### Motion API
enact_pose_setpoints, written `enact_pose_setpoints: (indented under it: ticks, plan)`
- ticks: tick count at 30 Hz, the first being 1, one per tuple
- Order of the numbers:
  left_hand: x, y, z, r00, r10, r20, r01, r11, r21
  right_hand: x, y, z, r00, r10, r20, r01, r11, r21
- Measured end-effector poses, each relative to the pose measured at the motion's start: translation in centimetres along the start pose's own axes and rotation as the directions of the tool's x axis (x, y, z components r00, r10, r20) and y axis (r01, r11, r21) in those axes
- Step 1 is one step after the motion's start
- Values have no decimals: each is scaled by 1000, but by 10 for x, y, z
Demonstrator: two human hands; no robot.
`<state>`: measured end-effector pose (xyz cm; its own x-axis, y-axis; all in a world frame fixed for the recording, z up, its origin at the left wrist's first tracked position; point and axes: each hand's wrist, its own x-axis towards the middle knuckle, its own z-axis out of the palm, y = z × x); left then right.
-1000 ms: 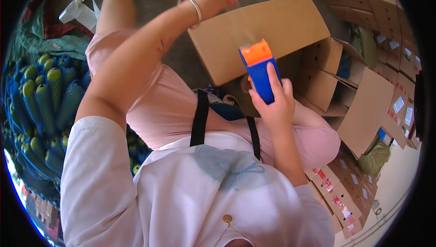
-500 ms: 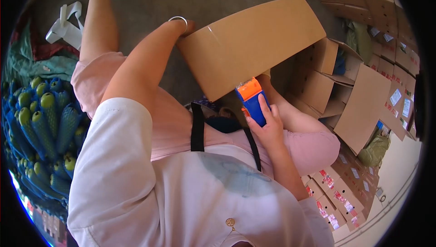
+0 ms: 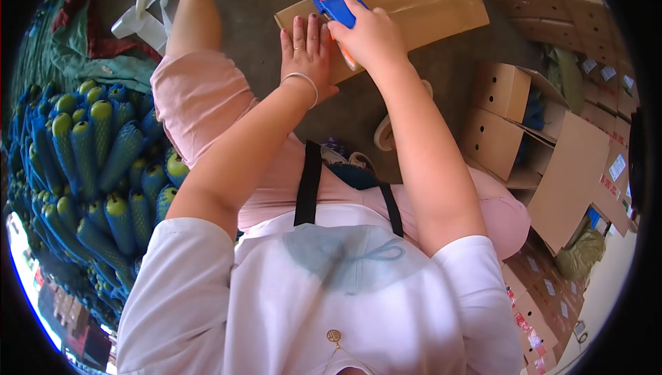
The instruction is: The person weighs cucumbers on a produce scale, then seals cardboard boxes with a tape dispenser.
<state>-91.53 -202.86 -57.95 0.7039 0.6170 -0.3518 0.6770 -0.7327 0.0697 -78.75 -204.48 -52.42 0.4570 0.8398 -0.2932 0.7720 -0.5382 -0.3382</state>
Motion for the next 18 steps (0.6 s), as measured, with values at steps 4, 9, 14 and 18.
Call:
enact_pose_setpoints:
  ticks: [4,9,14,18]
  plan:
    - [6,-13,-2,995,4,-101,-11,997,-71,-104,72,15,990,-110,-93,111,994,7]
    - [40,-66,-30,988,99,-118,-118,980,-159,-104,80,36,971,-130,-203,139,990,32]
    - [84,-111,-86,994,-26,108,58,950,-307,-2,15,18,950,-172,-260,194,979,62]
    - [91,-105,-61,988,-30,-149,16,996,-90,7,24,33,921,-201,-333,264,952,153]
